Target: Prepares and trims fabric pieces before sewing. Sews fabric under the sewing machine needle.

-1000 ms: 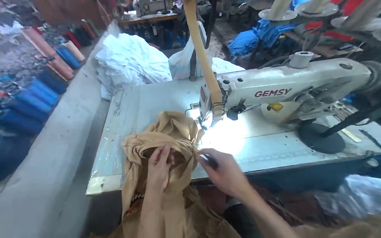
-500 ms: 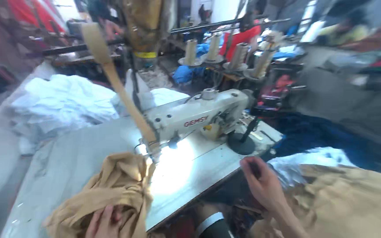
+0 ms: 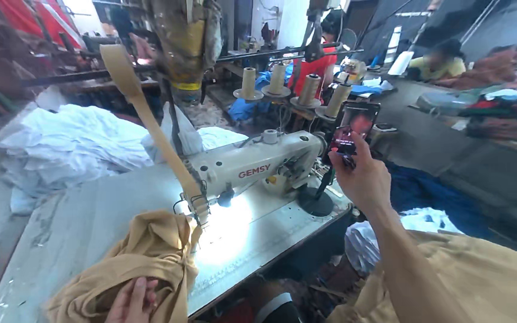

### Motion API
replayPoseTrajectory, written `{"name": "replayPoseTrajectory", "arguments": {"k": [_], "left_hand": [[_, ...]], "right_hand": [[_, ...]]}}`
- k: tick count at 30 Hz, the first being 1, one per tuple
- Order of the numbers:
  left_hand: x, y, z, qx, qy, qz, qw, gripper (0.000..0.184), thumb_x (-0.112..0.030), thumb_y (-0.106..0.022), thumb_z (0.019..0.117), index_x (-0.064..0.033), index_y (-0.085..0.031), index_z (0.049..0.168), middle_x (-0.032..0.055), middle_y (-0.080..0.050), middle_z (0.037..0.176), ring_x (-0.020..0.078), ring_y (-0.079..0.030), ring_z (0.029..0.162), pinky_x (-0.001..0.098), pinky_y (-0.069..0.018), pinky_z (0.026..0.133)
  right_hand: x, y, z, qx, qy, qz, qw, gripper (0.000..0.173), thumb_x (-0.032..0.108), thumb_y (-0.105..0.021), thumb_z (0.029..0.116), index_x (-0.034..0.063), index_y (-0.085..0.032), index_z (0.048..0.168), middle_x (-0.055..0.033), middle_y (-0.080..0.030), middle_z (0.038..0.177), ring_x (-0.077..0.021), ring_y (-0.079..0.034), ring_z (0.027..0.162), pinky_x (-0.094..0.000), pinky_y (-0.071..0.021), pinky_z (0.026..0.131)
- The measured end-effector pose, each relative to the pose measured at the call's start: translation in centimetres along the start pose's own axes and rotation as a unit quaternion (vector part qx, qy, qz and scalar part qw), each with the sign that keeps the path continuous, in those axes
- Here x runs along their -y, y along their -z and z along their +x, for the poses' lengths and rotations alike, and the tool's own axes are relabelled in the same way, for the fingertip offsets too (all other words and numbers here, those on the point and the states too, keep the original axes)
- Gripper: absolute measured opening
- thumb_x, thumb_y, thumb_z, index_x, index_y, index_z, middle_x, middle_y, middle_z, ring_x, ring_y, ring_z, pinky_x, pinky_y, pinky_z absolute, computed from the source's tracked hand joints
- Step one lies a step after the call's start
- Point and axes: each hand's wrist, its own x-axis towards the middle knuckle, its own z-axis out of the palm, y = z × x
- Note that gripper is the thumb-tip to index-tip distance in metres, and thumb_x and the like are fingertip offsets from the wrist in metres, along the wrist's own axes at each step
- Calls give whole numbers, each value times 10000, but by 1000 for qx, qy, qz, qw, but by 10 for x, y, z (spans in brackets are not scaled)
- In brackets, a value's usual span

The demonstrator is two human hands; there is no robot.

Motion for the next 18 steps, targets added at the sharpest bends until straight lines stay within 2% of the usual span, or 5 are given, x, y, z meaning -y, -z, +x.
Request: {"name": "replayPoseTrajectory", "arguments": {"k": [4,8,10,14,18], "left_hand": [[-7,-7,-3,-4,4,49,999,202,-162,-498,1071,-35,-640,1141,-44,-714,876,42,-673,725,215,-583,680],[-7,-1,0,-15,30,42,999,266,-193,-489,1086,4,-620,1208,22,-720,907,88,-673,726,250,-583,673],[-6,-1,3,-13,26,31,999,294,-218,-459,1099,2,-617,1213,34,-716,901,96,-667,711,252,-575,652],[-7,-4,4,-29,32,36,998,272,-206,-478,1094,1,-635,1173,36,-713,872,94,-654,688,247,-564,644],[-8,-10,4,-61,11,68,996,218,-152,-538,1067,14,-671,1113,51,-707,863,97,-647,672,240,-553,607]], "right_hand": [[0,5,-13,20,18,24,999,615,470,-569,1027,182,-438,1555,-259,-693,861,-480,-666,738,-695,-502,660],[49,-17,-74,114,140,175,968,426,323,-576,1042,23,-629,1340,-125,-632,710,-218,-554,536,-427,-491,505],[91,-39,-119,191,199,275,921,346,284,-604,1017,37,-703,1238,-31,-626,650,-110,-524,489,-323,-478,460],[178,-81,-188,356,252,348,830,331,332,-609,1015,156,-704,1280,-11,-718,770,-154,-653,608,-409,-569,570],[240,-120,-188,466,228,290,804,419,372,-532,1040,199,-609,1413,-80,-751,973,-270,-725,874,-509,-577,774]]}}
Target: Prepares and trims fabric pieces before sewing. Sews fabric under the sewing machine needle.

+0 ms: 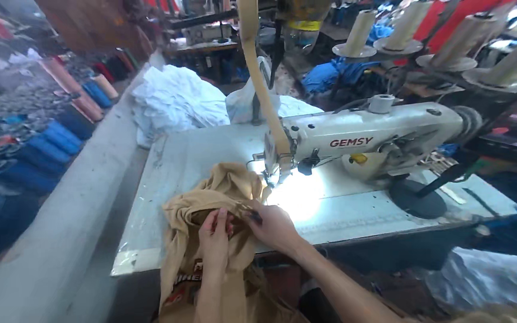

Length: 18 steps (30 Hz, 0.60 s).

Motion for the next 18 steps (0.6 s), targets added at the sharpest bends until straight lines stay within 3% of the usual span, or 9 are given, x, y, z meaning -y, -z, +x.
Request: {"name": "replayPoseTrajectory", "arguments": {"k": [3,5,6,8,10,13,15,16,18], "left_hand": [[2,0,-2,-12,-2,-10,1000,216,-158,-554,1061,12,-683,1094,58,-705,861,105,-646,678,241,-552,608],[3,-1,-3,-16,-3,-12,1000,213,-161,-552,1061,9,-679,1084,60,-704,869,109,-647,689,244,-552,621],[2,-1,-1,-16,-8,-5,1000,216,-166,-553,1060,5,-683,1083,59,-708,873,111,-653,699,250,-557,633],[4,-2,-1,-19,-20,3,1000,222,-172,-548,1060,2,-684,1078,52,-710,861,113,-665,699,260,-571,647],[6,0,1,-16,-13,-21,1000,221,-167,-546,1062,9,-679,1077,56,-705,854,116,-661,695,258,-571,644],[8,2,2,-11,0,-57,998,209,-152,-549,1060,9,-682,1069,59,-704,845,107,-654,681,244,-567,626],[9,2,2,-7,-3,-69,998,209,-140,-536,1061,13,-678,1067,56,-700,843,104,-652,682,243,-568,631],[9,3,1,-3,-3,-74,997,216,-140,-527,1064,19,-673,1074,62,-695,852,113,-650,692,252,-566,641],[9,3,1,-4,-5,-80,997,218,-145,-526,1066,21,-666,1083,63,-689,857,120,-652,701,262,-570,646]], "right_hand": [[6,-5,17,40,-27,-41,998,340,306,-525,1032,146,-658,1301,-113,-735,1086,-304,-708,1015,-546,-555,852],[8,-1,9,16,-42,-54,998,323,292,-521,1042,112,-681,1257,-123,-733,1103,-313,-708,1023,-545,-557,862],[7,2,3,-10,-45,-60,997,312,291,-536,1044,107,-687,1247,-122,-736,1089,-315,-716,996,-545,-566,846],[-5,2,-15,-114,-16,-78,990,225,185,-629,971,89,-732,1147,-111,-755,945,-312,-741,819,-545,-594,700],[-28,7,-36,-211,23,-75,974,160,145,-632,938,88,-745,1036,-58,-721,775,-221,-695,628,-458,-586,555],[-60,38,-75,-294,34,26,955,182,188,-570,998,70,-704,1031,33,-639,724,0,-546,567,-200,-499,514],[-74,69,-112,-348,0,144,926,190,114,-549,1013,-16,-640,1119,25,-636,852,34,-549,651,-152,-501,590],[-81,83,-130,-387,-28,208,898,175,98,-516,1035,-3,-595,1154,57,-608,852,34,-528,624,-155,-483,566],[-98,108,-157,-454,-93,319,827,71,169,-452,1093,164,-519,1116,157,-549,674,30,-486,488,-155,-453,456]]}}
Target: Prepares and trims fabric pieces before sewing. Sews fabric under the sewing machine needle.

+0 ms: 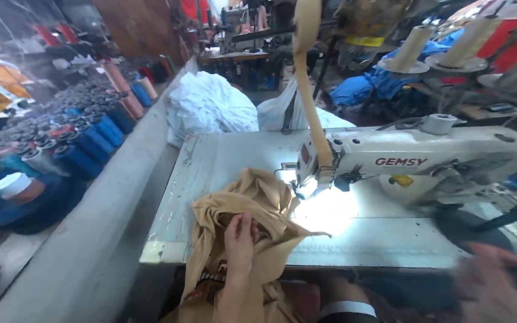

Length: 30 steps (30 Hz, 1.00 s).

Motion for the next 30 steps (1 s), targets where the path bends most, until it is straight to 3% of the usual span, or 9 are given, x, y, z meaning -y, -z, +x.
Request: {"name": "replayPoseTrajectory", "arguments": {"k": [6,10,14,17,22,24,26,28,30], "left_hand": [[-3,-6,-4,25,-8,65,998,240,-174,-521,1074,22,-650,1121,61,-697,882,122,-670,726,277,-588,673],[-14,-7,-9,77,33,213,973,354,-356,-561,1054,-27,-691,1077,36,-690,832,114,-668,699,302,-586,668],[-7,-11,-6,89,-1,234,968,328,-349,-558,1056,-50,-681,1000,35,-660,811,118,-638,689,309,-559,642],[-4,-10,-7,94,-25,209,973,294,-301,-546,1066,-49,-682,1001,28,-668,833,111,-640,710,292,-554,659],[-6,-10,-7,98,-33,188,977,275,-261,-514,1078,-39,-635,969,19,-619,740,113,-604,602,282,-542,569],[-8,-10,-7,89,-23,175,980,262,-249,-509,1081,-37,-627,983,26,-632,762,119,-623,619,289,-559,587],[-8,-8,-5,85,-8,145,986,254,-243,-519,1077,-36,-629,980,32,-638,761,128,-629,621,295,-569,593],[-7,-9,-4,82,-7,121,989,243,-227,-522,1076,-32,-618,967,26,-625,735,120,-616,600,281,-559,573],[-7,-10,-5,75,-4,120,990,241,-221,-520,1077,-32,-614,960,20,-617,722,116,-606,587,272,-552,564]], "right_hand": [[-18,13,-13,-40,-135,34,989,141,224,-423,1108,202,-544,1039,149,-472,558,7,-424,414,-163,-406,401],[-11,-58,-53,161,35,-116,980,244,211,-564,1055,34,-598,1220,74,-600,819,34,-518,603,-164,-476,539],[14,-153,-51,346,150,-206,903,304,247,-569,1036,112,-680,1284,18,-657,767,-59,-551,580,-264,-502,529],[20,-204,-27,462,82,-331,819,395,320,-509,1064,185,-592,1425,-105,-719,944,-275,-693,834,-509,-563,766],[15,-189,-9,547,55,-416,724,341,354,-447,1086,79,-634,1160,-143,-685,908,-338,-695,908,-554,-550,785],[8,-152,-12,504,73,-433,744,307,329,-486,1061,72,-654,1048,-130,-672,817,-331,-696,816,-548,-552,712],[-8,-102,-13,432,107,-380,811,317,333,-493,1056,87,-656,942,-53,-600,684,-212,-619,621,-425,-523,565],[-16,-44,-10,333,103,-303,887,309,300,-493,1052,53,-657,964,1,-570,677,-79,-540,560,-290,-488,506],[-12,13,-13,170,31,-239,956,313,206,-478,1051,-76,-601,1107,-18,-565,770,-32,-527,618,-251,-501,582]]}}
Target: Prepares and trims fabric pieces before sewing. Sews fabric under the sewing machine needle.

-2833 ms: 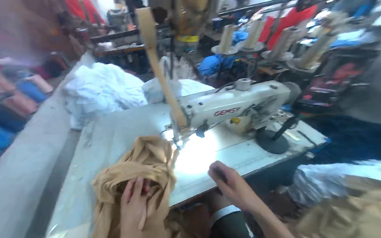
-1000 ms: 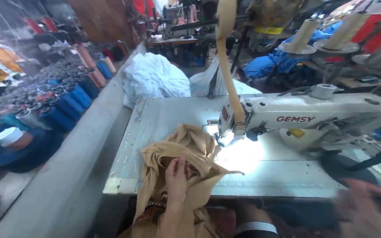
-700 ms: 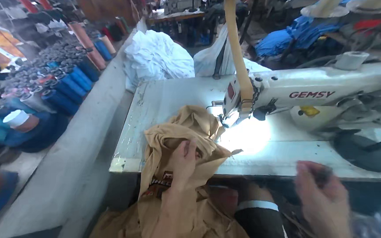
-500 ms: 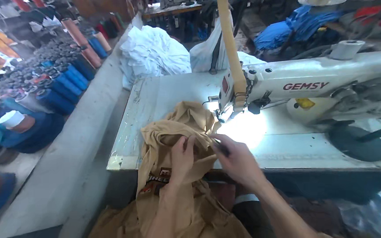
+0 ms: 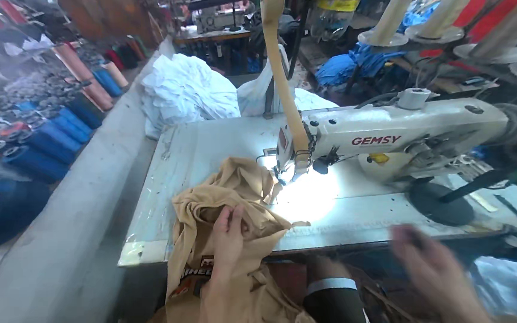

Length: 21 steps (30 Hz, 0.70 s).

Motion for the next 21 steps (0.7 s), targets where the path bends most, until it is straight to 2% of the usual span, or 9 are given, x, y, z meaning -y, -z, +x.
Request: {"name": "replayPoseTrajectory", "arguments": {"k": [2,4,6,9,11,13,15,17,21], "left_hand": [[-1,0,1,-8,-2,9,1000,249,-232,-517,1078,-38,-609,953,25,-619,718,123,-610,579,278,-555,556],[2,-3,-1,-9,-7,19,1000,259,-246,-509,1082,-41,-609,960,31,-619,723,132,-609,576,285,-554,548],[3,-5,0,-10,-17,23,1000,257,-247,-504,1085,-43,-614,975,27,-625,728,129,-611,575,282,-556,544],[3,-5,-3,-17,-29,36,999,253,-244,-492,1088,-43,-618,1001,13,-629,729,113,-609,571,267,-551,539],[2,-4,-6,-6,-36,73,997,243,-259,-525,1074,-37,-624,1075,21,-649,776,114,-625,601,282,-561,549],[-7,-3,-10,47,-30,153,987,340,-314,-657,996,-41,-640,1198,36,-725,920,127,-700,766,329,-612,691],[-20,0,-12,99,-22,226,969,399,-341,-766,905,-38,-688,1153,55,-757,953,153,-738,868,401,-625,819],[-33,4,-9,95,-66,215,970,281,-251,-752,922,-21,-702,1075,31,-748,895,95,-720,823,342,-616,795],[-55,7,12,22,-126,114,985,275,-135,-654,988,7,-589,1215,-43,-719,961,-17,-683,853,222,-600,794]], "right_hand": [[-16,24,-3,-187,-84,82,975,287,241,-411,1100,-14,-513,1182,83,-497,783,28,-485,591,-190,-475,561],[-16,24,-3,-262,-97,106,954,223,296,-414,1108,95,-510,1094,151,-483,730,47,-463,543,-170,-451,509],[5,-2,-8,-184,-19,111,976,201,209,-482,1085,42,-574,1149,116,-566,803,38,-513,608,-184,-477,550],[56,-75,-9,20,96,74,992,202,154,-544,1036,82,-664,1181,61,-661,857,18,-578,655,-187,-525,571],[88,-119,-2,160,65,-34,984,304,262,-569,1028,149,-676,1290,-12,-721,868,-138,-678,703,-378,-597,627],[108,-143,17,310,-26,-166,936,421,412,-529,1039,170,-588,1379,-116,-737,1032,-324,-728,935,-578,-588,795],[109,-147,29,375,-39,-186,907,409,406,-543,1029,85,-604,1274,-184,-710,1062,-397,-699,1016,-632,-545,823],[96,-133,29,353,19,-101,930,344,363,-552,1039,42,-659,1098,-173,-700,925,-356,-701,910,-581,-551,770],[52,-75,16,192,74,104,973,260,225,-546,1055,55,-663,897,-15,-555,679,-95,-531,593,-286,-460,544]]}}
